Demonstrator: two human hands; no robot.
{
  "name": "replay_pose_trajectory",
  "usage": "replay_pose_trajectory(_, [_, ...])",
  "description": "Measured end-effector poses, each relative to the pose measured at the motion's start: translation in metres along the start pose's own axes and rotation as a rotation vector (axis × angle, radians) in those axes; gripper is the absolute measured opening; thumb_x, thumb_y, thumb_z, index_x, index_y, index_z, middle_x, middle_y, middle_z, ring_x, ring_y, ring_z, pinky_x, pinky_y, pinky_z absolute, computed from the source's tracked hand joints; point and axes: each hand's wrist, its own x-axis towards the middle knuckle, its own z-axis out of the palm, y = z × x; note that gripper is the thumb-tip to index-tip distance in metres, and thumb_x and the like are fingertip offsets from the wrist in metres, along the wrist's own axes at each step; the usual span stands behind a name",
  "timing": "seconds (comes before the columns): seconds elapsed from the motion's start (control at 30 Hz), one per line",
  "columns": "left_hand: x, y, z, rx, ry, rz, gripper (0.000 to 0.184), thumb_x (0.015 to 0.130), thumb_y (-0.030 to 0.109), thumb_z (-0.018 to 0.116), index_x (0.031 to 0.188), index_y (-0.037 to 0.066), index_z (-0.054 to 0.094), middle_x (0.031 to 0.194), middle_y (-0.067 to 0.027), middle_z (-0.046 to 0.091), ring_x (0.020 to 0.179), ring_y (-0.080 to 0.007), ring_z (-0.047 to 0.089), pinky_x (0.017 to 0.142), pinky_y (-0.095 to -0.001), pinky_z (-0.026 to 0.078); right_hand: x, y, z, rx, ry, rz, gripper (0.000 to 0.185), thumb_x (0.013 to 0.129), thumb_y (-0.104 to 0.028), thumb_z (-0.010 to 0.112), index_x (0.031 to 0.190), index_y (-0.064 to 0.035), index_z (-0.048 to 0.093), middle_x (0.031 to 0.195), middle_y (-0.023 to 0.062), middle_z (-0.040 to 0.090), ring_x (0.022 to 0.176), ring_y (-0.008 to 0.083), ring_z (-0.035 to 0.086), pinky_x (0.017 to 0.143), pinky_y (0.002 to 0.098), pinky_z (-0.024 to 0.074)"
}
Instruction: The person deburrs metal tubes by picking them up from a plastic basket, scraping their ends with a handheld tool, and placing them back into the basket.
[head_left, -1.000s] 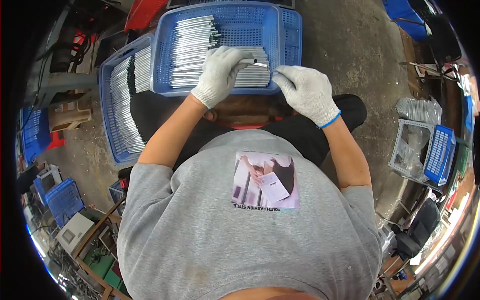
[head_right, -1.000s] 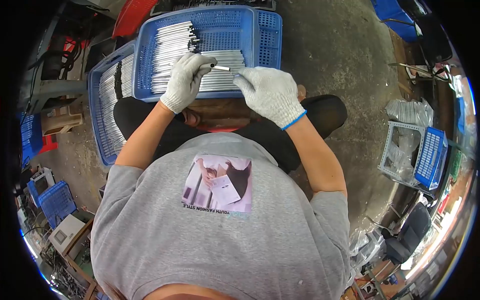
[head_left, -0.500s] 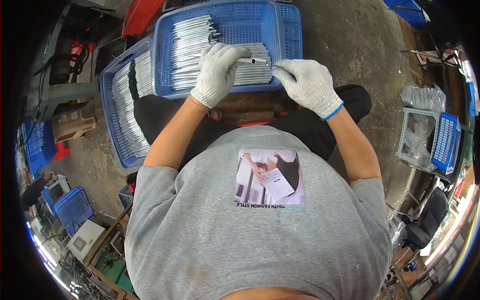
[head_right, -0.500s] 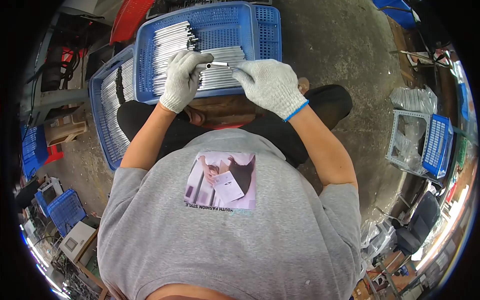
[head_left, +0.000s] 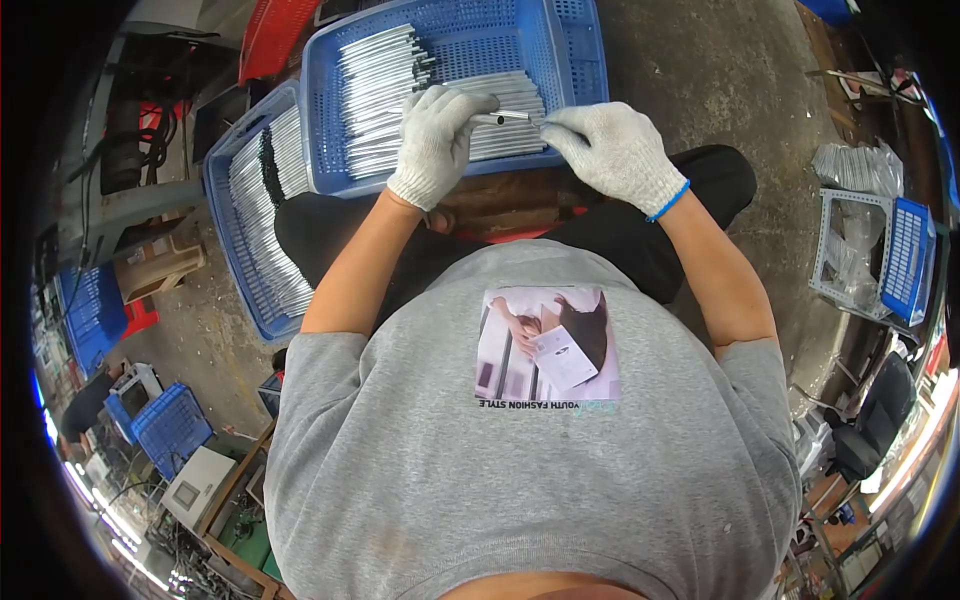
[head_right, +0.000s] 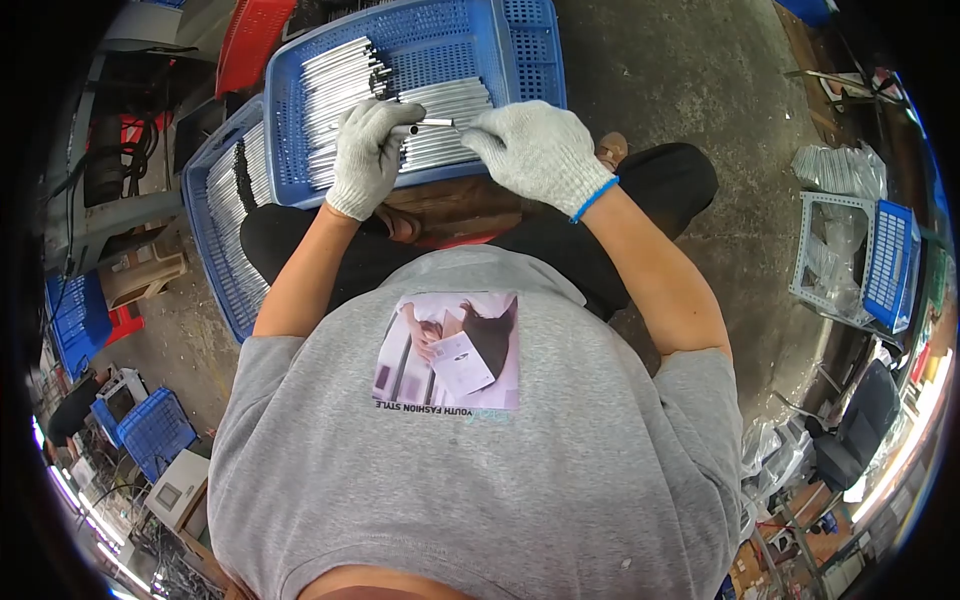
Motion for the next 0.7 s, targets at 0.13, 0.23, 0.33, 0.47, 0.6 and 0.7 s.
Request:
replay_pose_trajectory(0.13, [0.000,-0.005,0.007,-0.007,-0.043,-0.021,0.018,0.088,0.005,0.063,0.104,0.010,0.068,0.092,-0.0021,0.068,0.081,-0.0201,0.060,0.088,-0.0333,0.043,0.000,0.009,0.007,0.088,0.030,0.031,0.029,0.090,-0.030,0.065,0.102,-0.0052,0.075,0.095,0.0108,0.076,0.078,0.0324,0.070,0.069,0.0370,0.0538])
replay_pose_trajectory(0.23, [0.000,-0.009,0.015,-0.012,-0.086,-0.046,0.017,0.090,0.007,0.063,0.107,0.009,0.068,0.095,-0.0049,0.068,0.081,-0.0217,0.060,0.086,-0.0353,0.045,-0.003,0.023,0.018,0.149,0.105,0.033,0.030,0.091,-0.030,0.064,0.103,-0.0042,0.075,0.095,0.0119,0.076,0.079,0.0327,0.070,0.070,0.0371,0.0539])
replay_pose_trajectory(0.33, [-0.002,-0.017,0.040,-0.014,-0.431,-0.419,0.019,0.093,0.012,0.062,0.110,0.007,0.065,0.105,-0.0106,0.065,0.086,-0.0278,0.062,0.086,-0.0404,0.048,-0.010,0.041,0.027,0.081,0.196,0.043,0.030,0.091,-0.029,0.064,0.103,-0.0033,0.074,0.096,0.0127,0.075,0.079,0.0329,0.070,0.071,0.0374,0.0538])
replay_pose_trajectory(0.47, [-0.014,-0.049,0.085,0.029,-0.629,-0.483,0.023,0.093,0.016,0.063,0.113,0.006,0.062,0.113,-0.0138,0.061,0.092,-0.0341,0.064,0.086,-0.0453,0.051,-0.022,0.046,0.036,0.056,0.218,0.079,0.030,0.092,-0.029,0.064,0.103,-0.0036,0.074,0.096,0.0121,0.076,0.079,0.0329,0.070,0.070,0.0374,0.0538])
replay_pose_trajectory(0.6, [-0.015,-0.057,0.104,0.109,-0.725,-0.428,0.027,0.092,0.019,0.064,0.115,0.005,0.061,0.117,-0.0150,0.059,0.097,-0.0386,0.064,0.086,-0.0482,0.053,-0.034,0.044,0.039,0.043,0.204,0.115,0.029,0.092,-0.030,0.063,0.103,-0.0047,0.074,0.096,0.0108,0.076,0.079,0.0328,0.070,0.070,0.0373,0.0538])
replay_pose_trajectory(0.7, [-0.011,-0.055,0.109,0.209,-0.783,-0.443,0.029,0.091,0.021,0.065,0.115,0.006,0.062,0.117,-0.0148,0.061,0.099,-0.0390,0.065,0.087,-0.0474,0.053,-0.039,0.043,0.042,0.016,0.184,0.143,0.029,0.093,-0.031,0.063,0.103,-0.0058,0.074,0.095,0.0096,0.076,0.079,0.0326,0.070,0.069,0.0371,0.0537])
